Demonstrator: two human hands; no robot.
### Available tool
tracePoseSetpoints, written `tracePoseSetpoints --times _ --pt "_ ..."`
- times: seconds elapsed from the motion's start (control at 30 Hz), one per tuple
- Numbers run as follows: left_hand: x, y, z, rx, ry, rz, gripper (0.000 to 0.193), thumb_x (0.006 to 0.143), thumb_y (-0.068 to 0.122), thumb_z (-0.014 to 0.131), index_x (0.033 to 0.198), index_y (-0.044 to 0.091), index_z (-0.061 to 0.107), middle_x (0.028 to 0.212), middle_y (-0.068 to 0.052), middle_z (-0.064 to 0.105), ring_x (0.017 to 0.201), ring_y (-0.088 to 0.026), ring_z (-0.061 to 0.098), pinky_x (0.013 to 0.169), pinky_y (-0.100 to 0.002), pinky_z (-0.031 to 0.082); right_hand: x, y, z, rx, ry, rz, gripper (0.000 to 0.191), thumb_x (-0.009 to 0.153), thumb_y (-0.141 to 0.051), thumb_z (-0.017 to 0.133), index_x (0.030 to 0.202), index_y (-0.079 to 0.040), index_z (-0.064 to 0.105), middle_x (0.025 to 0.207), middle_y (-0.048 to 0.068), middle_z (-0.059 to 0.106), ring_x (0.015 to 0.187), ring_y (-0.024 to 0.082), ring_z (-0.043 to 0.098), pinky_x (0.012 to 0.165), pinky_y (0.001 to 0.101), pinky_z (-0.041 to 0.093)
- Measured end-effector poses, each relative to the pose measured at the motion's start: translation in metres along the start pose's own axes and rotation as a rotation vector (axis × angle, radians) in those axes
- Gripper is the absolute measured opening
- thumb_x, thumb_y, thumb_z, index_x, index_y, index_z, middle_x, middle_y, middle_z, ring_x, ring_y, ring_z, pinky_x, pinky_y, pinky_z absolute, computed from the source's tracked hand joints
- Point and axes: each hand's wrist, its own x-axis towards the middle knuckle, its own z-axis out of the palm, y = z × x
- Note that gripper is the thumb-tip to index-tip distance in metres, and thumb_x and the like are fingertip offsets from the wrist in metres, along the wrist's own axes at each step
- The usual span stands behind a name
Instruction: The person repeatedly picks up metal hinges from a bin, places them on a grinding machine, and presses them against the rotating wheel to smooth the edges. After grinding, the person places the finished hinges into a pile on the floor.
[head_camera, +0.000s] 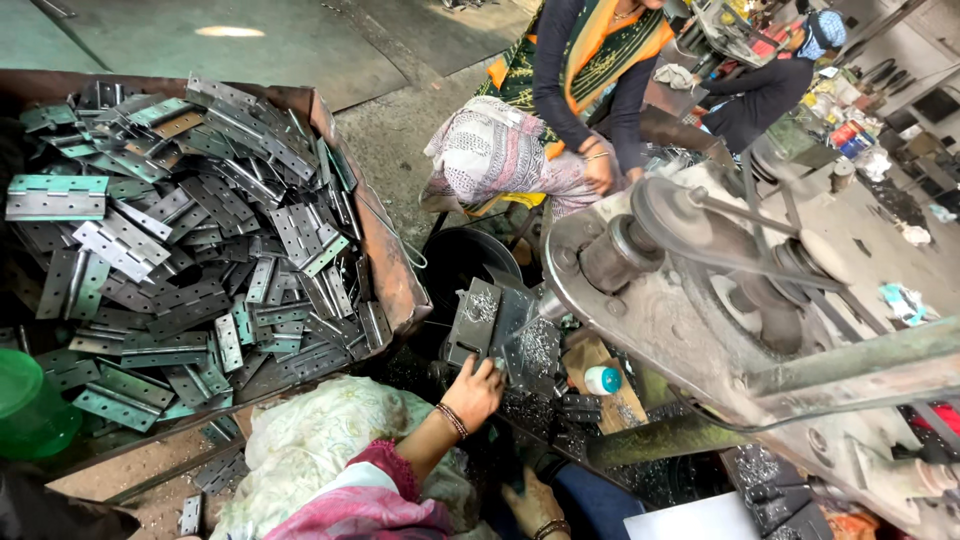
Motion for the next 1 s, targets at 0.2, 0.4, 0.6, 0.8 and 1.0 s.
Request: tracePoseSetpoints --times 0.2,0.4,0.6,0.8,1.0 --pt "0.019 -0.005 -0.005 -0.555 0.109 -0.447 0.03 0.077 0.01 0.066 0.104 0.003 0.075 0.112 -0.012 0.072 0.109 -0.03 0.06 0.093 -0.043 0.048 0.029 -0.015 -0.029 0.206 0.677 -0.395 0.05 0.088 -0.031 0.076 0.128 -0.005 0.063 0.121 0.02 0.072 0.106 0.037 0.071 0.089 0.0447 0.056" --pt "0.037 -0.006 0.015 -1.432 0.149 -0.845 0.023 0.081 0.009 0.07 0.1 0.001 0.079 0.099 -0.018 0.079 0.095 -0.039 0.072 0.082 -0.039 0.057 0.065 -0.035 -0.057 1.349 0.488 -0.163 0.038 0.087 -0.011 0.078 0.123 -0.004 0.066 0.104 0.008 0.073 0.08 0.017 0.071 0.059 0.0299 0.058" --pt "0.054 -0.031 0.012 -0.438 -0.099 -0.53 0.049 0.078 0.025 0.077 0.123 0.007 0.068 0.133 -0.01 0.063 0.12 -0.034 0.052 0.099 -0.054 0.041 0.072 -0.037 -0.074 0.511 1.046 -0.329 0.035 0.085 -0.006 0.081 0.117 -0.01 0.069 0.106 0.005 0.075 0.092 0.021 0.074 0.081 0.0344 0.058" --pt "0.04 -0.024 0.011 -0.251 -0.118 -0.485 0.059 0.077 0.014 0.062 0.136 0.007 0.061 0.143 -0.01 0.053 0.135 -0.035 0.041 0.107 -0.053 0.036 0.087 -0.076 -0.054 0.015 0.671 -0.572 0.051 0.072 0.002 0.073 0.121 -0.01 0.066 0.118 0.013 0.066 0.113 0.034 0.062 0.092 0.0409 0.055" --pt "0.03 0.006 0.031 -0.081 -0.407 -0.212 0.045 0.094 0.028 0.051 0.131 0.006 0.064 0.147 -0.012 0.05 0.144 -0.039 0.029 0.112 -0.067 0.022 0.062 -0.065 -0.044 0.199 0.561 -0.488 0.046 0.086 -0.005 0.068 0.131 -0.009 0.062 0.13 0.014 0.064 0.121 0.035 0.06 0.104 0.0406 0.049"
